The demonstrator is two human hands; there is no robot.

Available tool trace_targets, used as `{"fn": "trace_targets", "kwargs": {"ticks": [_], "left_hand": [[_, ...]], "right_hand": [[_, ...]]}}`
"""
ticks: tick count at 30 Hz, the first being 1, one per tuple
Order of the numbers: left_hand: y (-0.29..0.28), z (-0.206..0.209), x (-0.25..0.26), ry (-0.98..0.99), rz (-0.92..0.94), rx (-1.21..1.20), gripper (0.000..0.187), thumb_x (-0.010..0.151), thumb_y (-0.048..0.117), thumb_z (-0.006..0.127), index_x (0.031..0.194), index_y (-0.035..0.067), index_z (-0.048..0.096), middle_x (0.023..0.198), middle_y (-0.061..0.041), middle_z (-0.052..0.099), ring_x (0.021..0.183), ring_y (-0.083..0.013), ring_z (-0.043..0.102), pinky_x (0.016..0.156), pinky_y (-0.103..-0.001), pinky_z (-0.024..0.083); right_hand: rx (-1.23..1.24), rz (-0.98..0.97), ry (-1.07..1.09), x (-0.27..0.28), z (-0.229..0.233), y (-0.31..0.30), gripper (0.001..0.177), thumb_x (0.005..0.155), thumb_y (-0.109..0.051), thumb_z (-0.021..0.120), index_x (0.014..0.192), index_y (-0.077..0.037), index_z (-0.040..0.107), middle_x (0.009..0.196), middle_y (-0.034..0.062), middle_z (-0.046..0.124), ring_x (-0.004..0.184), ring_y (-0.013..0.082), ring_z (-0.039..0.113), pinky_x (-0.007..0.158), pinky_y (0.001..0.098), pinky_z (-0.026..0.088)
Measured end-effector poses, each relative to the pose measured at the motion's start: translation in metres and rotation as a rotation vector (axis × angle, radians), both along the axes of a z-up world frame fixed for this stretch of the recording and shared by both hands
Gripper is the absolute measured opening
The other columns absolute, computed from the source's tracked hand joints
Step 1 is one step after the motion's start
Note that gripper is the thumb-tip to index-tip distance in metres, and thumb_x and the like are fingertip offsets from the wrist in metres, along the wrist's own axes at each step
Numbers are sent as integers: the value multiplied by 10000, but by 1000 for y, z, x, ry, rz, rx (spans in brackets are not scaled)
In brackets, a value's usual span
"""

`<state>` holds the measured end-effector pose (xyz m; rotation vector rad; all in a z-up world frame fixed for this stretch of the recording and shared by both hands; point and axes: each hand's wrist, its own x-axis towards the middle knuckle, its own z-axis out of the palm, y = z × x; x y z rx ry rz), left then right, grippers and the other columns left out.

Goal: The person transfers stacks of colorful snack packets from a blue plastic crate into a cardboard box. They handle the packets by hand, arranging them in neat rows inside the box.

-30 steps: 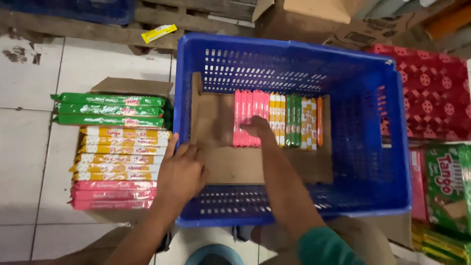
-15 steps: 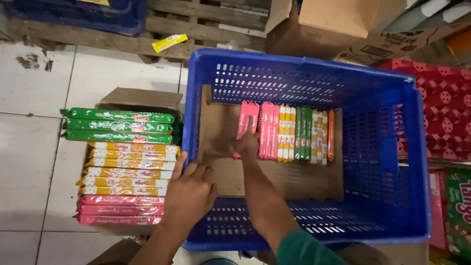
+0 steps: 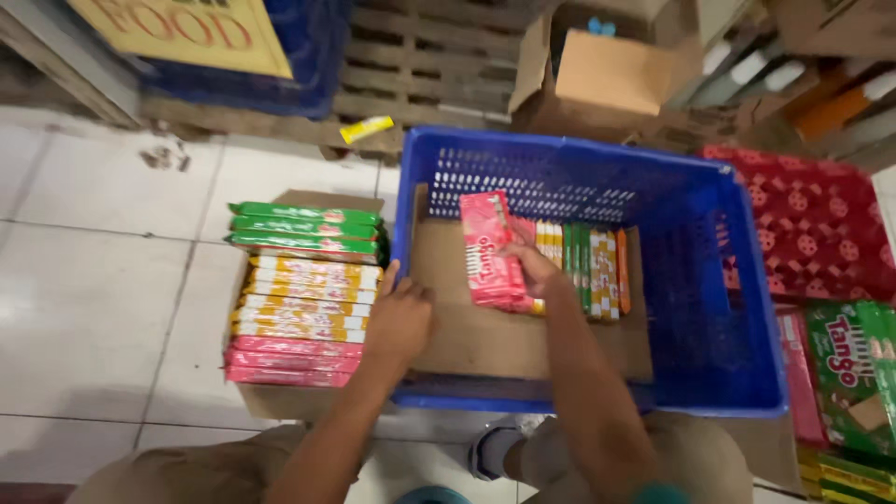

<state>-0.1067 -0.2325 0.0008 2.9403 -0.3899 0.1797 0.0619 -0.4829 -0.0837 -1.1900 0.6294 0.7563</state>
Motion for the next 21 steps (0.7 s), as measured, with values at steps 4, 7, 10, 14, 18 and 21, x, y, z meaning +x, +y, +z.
{"fn": "trace_targets", "kwargs": {"ticks": [4, 7, 10, 14, 18, 21], "left_hand": [[0, -12, 4, -11, -8, -132, 381, 867, 381, 628, 1140, 122, 687, 1038, -105, 749, 1128, -229, 681, 1283, -500, 169], [9, 0, 7, 60, -16, -336, 558, 914, 490, 568, 1357, 152, 581, 1189, -113, 722, 1229, -245, 658, 1294, -496, 143], [22, 56, 9, 346, 80, -761, 729, 930, 670, 463, 1508, 226, 462, 1359, -170, 639, 1348, -325, 558, 1311, -483, 120], [22, 130, -28, 673, 185, -1598, 978, 879, 584, 652, 1662, 380, 103, 1611, -270, 254, 1363, -560, 469, 1064, -637, 381], [42, 150, -45, 507, 106, -1834, 1176, 849, 321, 822, 1667, 158, -7, 1629, -379, 138, 1430, -596, 348, 1092, -675, 379], [82, 178, -65, 474, 168, -1765, 1251, 761, 207, 893, 1657, 120, 24, 1436, -388, 449, 1264, -521, 571, 1020, -593, 509]], "right_hand": [[12, 76, -402, -38, 113, 1, 957, 702, -42, 726, 1554, -275, 359, 1339, 233, 559, 1095, 432, 649, 848, 609, 574], [67, 110, -493, -59, 162, 9, 961, 724, -68, 677, 1581, -298, 308, 1450, 249, 493, 1148, 447, 623, 895, 597, 570], [120, 122, -606, -90, 202, 27, 947, 743, -91, 633, 1596, -295, 278, 1519, 242, 440, 1189, 430, 602, 923, 569, 573], [231, 124, -684, -159, 238, 68, 1057, 699, -72, 628, 1624, -323, 183, 1569, 234, 396, 1205, 423, 599, 922, 572, 583], [390, 81, -707, -186, 207, 116, 1082, 688, -45, 623, 1640, -297, 174, 1576, 208, 379, 1263, 381, 574, 1021, 559, 543], [357, 118, -734, -197, 208, 144, 1061, 782, -269, 699, 1666, -261, 111, 1606, 209, 341, 1340, 389, 519, 1069, 606, 481]]}}
